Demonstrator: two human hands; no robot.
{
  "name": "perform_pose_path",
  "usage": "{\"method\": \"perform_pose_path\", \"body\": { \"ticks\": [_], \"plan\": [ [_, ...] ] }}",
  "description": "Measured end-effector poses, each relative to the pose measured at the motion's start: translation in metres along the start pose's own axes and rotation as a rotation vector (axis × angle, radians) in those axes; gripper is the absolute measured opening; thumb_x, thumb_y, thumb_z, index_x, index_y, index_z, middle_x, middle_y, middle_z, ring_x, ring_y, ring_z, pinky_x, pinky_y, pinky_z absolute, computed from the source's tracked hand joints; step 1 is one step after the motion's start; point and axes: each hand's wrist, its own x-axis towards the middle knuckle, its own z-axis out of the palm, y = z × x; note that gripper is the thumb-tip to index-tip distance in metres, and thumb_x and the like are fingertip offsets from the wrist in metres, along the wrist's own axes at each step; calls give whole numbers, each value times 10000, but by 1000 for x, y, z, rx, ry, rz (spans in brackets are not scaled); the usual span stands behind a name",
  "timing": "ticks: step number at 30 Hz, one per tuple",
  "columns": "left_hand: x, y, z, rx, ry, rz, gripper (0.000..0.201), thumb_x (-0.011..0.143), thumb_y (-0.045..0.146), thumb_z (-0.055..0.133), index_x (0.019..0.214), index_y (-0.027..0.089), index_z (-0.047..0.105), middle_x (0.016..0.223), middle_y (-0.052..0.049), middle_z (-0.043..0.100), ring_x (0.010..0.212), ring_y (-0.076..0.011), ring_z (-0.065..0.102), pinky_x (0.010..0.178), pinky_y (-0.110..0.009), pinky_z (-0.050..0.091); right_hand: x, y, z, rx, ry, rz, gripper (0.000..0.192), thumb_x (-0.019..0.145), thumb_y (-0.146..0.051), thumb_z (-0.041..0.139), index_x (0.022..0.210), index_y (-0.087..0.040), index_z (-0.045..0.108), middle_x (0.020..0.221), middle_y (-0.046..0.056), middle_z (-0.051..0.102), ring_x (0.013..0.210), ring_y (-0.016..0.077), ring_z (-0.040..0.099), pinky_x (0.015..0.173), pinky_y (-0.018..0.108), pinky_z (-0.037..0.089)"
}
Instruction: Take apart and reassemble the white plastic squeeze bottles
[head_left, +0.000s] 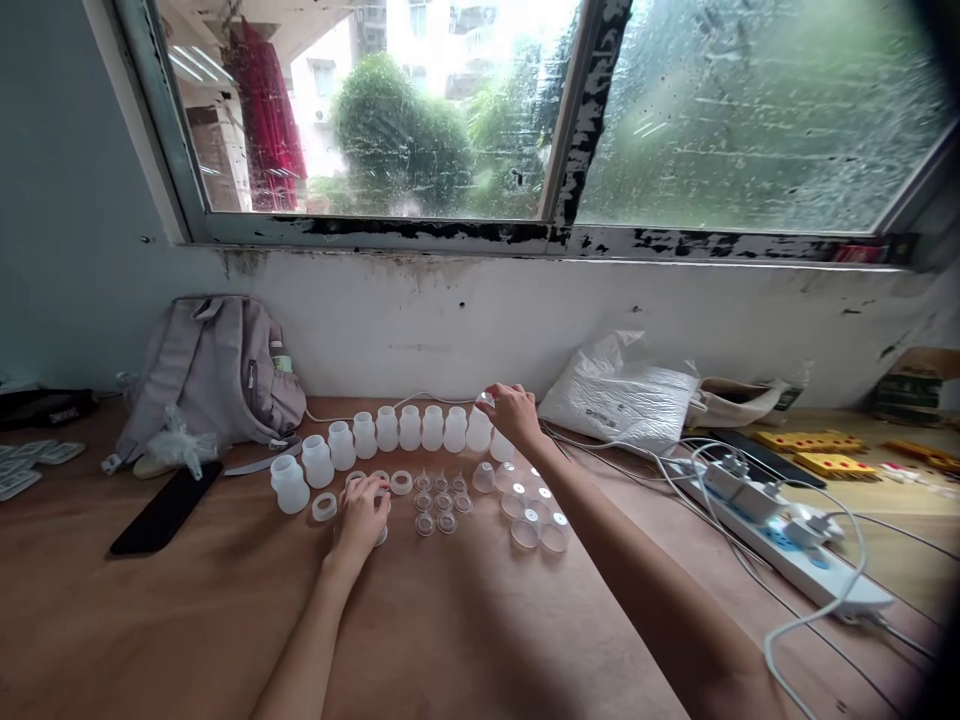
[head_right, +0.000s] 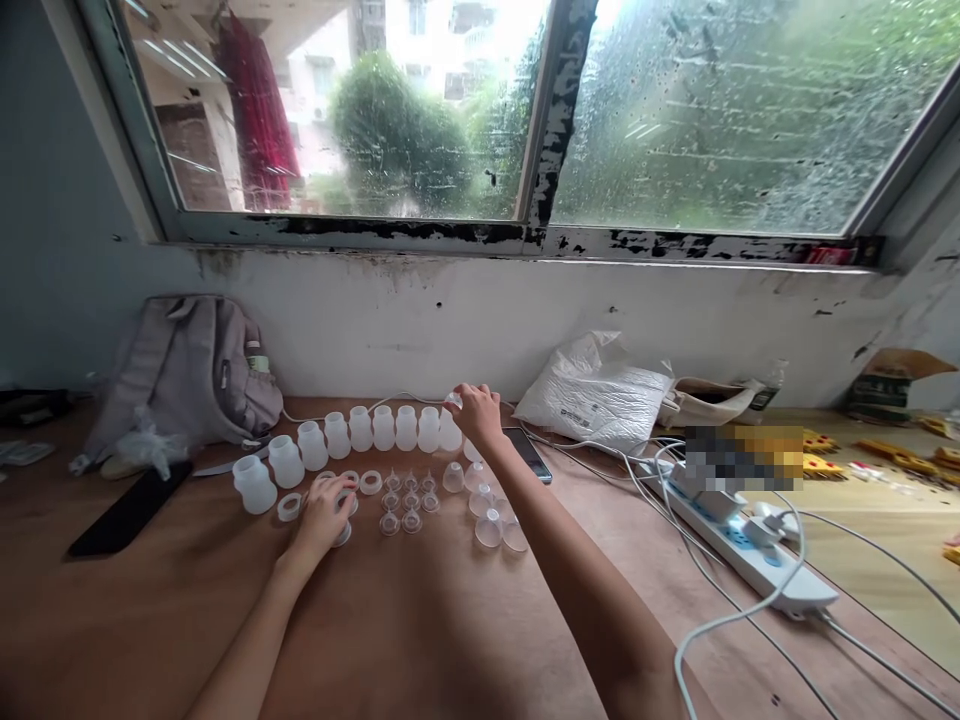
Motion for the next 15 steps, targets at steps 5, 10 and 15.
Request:
{"method": "perform_pose_path", "body": {
  "ticks": [5,10,15],
  "plan": [
    [-1,0,-2,42,-26,-10,161,730,215,493,825,210,623,929,-51,637,916,-235,514,809,-362,379,0,10,27,-52,-34,38,226,799,-345,468,909,-187,585,890,82,650,898,248,474,744,356,277],
    [-1,0,-2,63,-56,-22,183,737,218,485,858,210,622,948,-54,631,936,-234,508,814,-356,370,-1,13,36,-97,-38,36,246,822,-338,433,946,-185,583,913,103,639,926,259,450,779,395,246],
    [-2,2,-2,114,-111,-46,222,732,215,494,925,217,603,998,-52,612,976,-231,485,814,-353,357,1,12,38,-132,-17,9,251,818,-337,446,946,-180,595,977,118,615,1000,276,408,859,453,183]
  ]
}}
